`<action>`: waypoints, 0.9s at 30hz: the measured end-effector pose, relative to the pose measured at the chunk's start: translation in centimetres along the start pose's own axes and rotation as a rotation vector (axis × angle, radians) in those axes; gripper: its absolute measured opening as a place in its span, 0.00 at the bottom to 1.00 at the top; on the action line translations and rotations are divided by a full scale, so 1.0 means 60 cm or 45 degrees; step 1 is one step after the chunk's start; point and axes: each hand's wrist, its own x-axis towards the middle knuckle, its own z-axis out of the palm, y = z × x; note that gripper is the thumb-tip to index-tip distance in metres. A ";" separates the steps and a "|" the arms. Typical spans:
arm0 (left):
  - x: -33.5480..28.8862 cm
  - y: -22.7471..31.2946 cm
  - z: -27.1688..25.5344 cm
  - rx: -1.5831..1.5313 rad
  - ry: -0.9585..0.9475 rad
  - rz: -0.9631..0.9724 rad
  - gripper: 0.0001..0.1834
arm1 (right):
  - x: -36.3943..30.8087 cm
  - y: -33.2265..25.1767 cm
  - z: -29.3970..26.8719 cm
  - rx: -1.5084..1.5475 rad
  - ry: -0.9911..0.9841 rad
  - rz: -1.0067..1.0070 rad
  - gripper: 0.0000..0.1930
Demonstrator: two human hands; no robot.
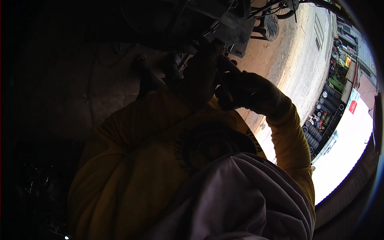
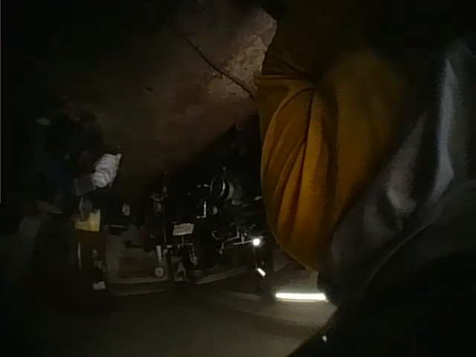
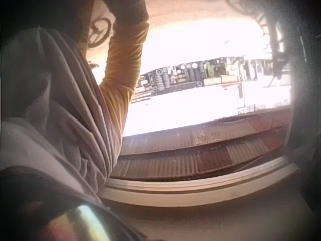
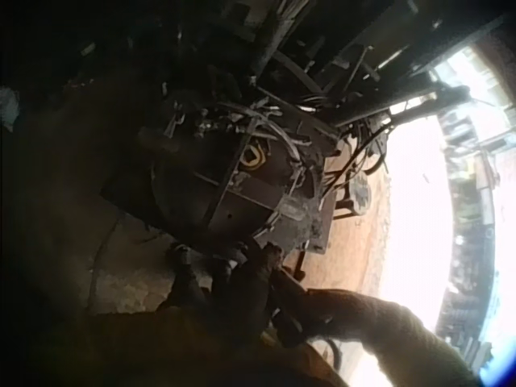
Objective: The person handles curved metal wire structures on a workbench, uses a hammer to shape metal strips, and fits a large circular metal component onto the cage structure.
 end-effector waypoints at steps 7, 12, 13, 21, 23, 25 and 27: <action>0.009 -0.015 -0.012 -0.073 -0.108 0.040 0.21 | -0.001 -0.003 -0.011 0.017 -0.024 0.121 0.30; 0.001 -0.008 -0.015 -0.007 -0.272 0.040 0.26 | -0.001 -0.007 -0.001 0.059 0.137 0.324 0.31; 0.000 -0.002 -0.014 -0.061 -0.264 -0.024 0.26 | 0.000 -0.008 0.001 0.073 0.190 0.379 0.30; -0.014 0.026 0.000 0.339 -0.089 0.014 0.25 | 0.005 0.000 -0.002 -0.136 -0.024 0.091 0.26; -0.027 0.030 0.009 0.150 -0.103 -0.094 0.24 | -0.002 0.024 -0.004 -0.133 -0.042 0.016 0.26; -0.031 0.028 0.009 0.184 -0.110 -0.079 0.24 | -0.007 0.040 0.001 0.075 0.081 0.094 0.27; -0.032 0.028 0.010 0.282 -0.112 -0.031 0.24 | -0.004 0.040 0.008 0.179 0.185 0.098 0.25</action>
